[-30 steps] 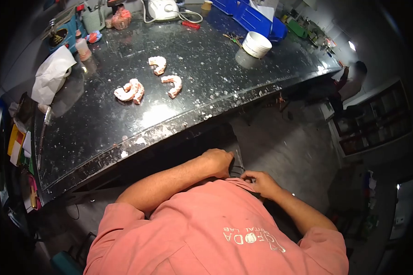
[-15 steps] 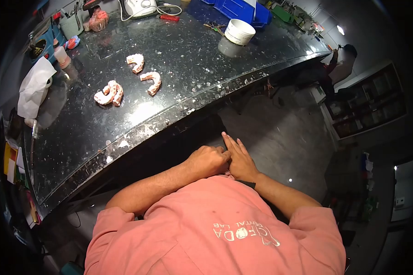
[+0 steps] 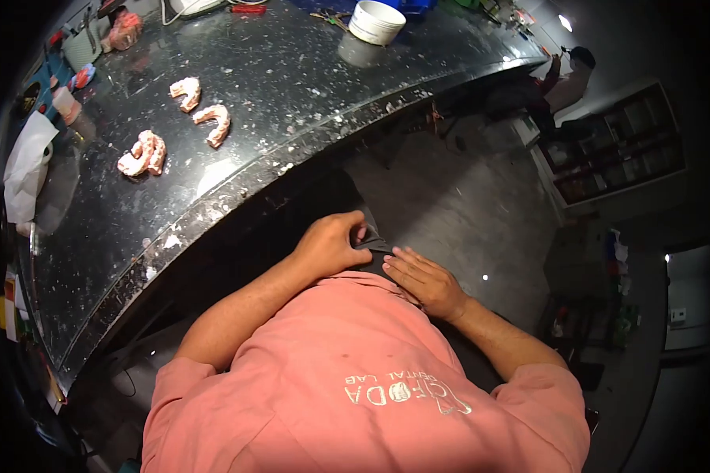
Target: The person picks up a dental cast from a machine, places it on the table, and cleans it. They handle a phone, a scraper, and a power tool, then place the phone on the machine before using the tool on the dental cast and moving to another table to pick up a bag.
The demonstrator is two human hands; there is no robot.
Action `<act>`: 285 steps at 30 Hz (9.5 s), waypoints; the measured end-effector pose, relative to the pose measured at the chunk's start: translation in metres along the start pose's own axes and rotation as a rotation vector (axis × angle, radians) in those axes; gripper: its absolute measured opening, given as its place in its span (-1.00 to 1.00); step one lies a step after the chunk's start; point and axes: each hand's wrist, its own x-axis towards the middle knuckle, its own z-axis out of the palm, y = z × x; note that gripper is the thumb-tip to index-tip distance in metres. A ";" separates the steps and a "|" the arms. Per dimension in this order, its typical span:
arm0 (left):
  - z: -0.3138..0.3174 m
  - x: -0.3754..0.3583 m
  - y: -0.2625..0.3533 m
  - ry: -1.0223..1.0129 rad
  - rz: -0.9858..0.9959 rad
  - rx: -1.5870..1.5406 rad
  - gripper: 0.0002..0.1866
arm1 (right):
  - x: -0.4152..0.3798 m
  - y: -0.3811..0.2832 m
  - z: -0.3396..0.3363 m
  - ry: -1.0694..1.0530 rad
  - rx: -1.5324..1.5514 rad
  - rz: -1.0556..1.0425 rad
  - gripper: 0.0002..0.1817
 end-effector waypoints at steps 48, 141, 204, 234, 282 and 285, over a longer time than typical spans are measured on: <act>-0.373 0.015 0.066 1.027 -0.178 -0.480 -0.66 | 0.451 -0.025 -0.026 -0.805 2.003 -0.190 -0.38; -0.269 -0.174 0.139 1.522 0.098 0.275 -0.39 | 0.614 -0.209 -0.105 0.042 0.536 -0.214 0.13; -0.259 -0.202 0.099 1.397 -0.092 0.224 -0.67 | 0.814 -0.158 -0.100 -0.109 0.113 -0.462 -0.09; -0.332 -0.003 0.078 0.898 -0.057 0.420 -0.85 | 0.431 0.095 -0.049 0.262 0.739 -0.437 -0.74; -0.320 -0.028 0.085 0.615 -0.618 0.819 -0.51 | 0.660 0.208 -0.033 0.342 0.150 0.035 -0.67; -0.322 -0.026 0.089 0.621 -0.653 0.793 -0.51 | 0.677 0.210 -0.023 0.318 0.195 0.063 -0.62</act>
